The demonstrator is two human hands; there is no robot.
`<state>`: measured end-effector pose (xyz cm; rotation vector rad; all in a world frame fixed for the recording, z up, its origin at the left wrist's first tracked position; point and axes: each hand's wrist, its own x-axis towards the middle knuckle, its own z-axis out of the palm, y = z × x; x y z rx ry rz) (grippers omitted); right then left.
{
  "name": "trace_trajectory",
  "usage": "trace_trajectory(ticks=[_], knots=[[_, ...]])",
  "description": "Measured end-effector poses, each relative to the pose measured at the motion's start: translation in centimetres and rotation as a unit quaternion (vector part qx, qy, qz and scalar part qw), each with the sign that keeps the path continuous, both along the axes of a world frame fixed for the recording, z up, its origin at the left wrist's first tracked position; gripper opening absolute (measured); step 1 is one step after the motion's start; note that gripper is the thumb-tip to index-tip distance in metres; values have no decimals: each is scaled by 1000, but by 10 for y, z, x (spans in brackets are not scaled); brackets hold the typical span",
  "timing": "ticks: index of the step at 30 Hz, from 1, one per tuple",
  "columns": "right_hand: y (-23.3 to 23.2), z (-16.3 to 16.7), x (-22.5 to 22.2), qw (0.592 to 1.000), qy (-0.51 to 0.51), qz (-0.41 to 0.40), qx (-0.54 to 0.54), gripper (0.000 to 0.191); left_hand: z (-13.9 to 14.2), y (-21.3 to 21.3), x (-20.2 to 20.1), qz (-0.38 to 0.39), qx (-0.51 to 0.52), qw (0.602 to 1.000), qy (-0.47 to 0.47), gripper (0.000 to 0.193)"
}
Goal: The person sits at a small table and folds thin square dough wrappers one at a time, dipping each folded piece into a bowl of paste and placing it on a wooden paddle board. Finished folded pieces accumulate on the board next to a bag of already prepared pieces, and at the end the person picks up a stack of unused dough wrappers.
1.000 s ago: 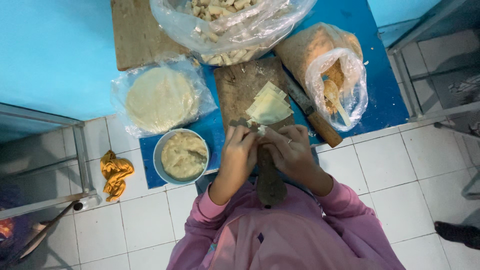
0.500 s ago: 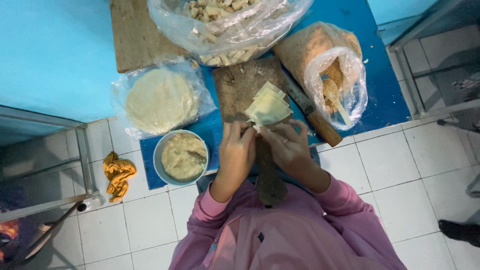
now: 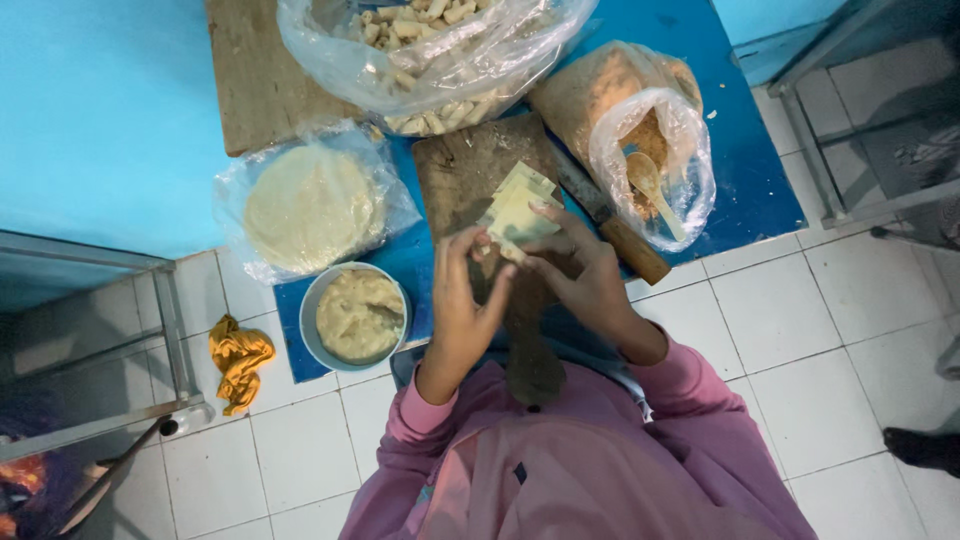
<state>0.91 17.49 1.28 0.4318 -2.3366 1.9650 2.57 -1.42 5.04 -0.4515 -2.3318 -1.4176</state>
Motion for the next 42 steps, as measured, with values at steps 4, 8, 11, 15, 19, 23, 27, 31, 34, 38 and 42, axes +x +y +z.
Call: trace_trajectory(ticks=[4,8,11,15,19,23,27,31,34,38,42], knots=[[9,9,2,967,-141,104,-183,63,5,6,1,-34,25,999,-2,67],[15,39,-3,981,-129,129,-71,68,19,-7,-7,-36,-35,999,-1,68],[31,75,-33,962,-80,203,166,76,25,-20,-14,-19,-107,993,38,61],[55,130,-88,924,-11,275,265,81,21,-14,-17,30,-131,990,29,44],[62,154,-114,978,134,144,-63,66,9,2,-26,59,-124,990,26,37],[60,131,-76,980,199,-4,-20,59,-2,12,-39,98,-182,977,55,41],[67,96,-35,971,175,-139,82,43,-12,19,-41,113,-217,969,23,32],[87,67,-15,917,183,-273,227,40,-18,24,-43,122,-219,968,-7,26],[100,45,-8,878,151,-303,338,44,-20,24,-50,139,-231,963,-18,39],[103,18,-3,877,99,-302,360,46,-20,24,-55,146,-267,953,-12,35],[101,5,-9,910,90,-307,264,46,-18,23,-56,117,-224,967,-34,24]])
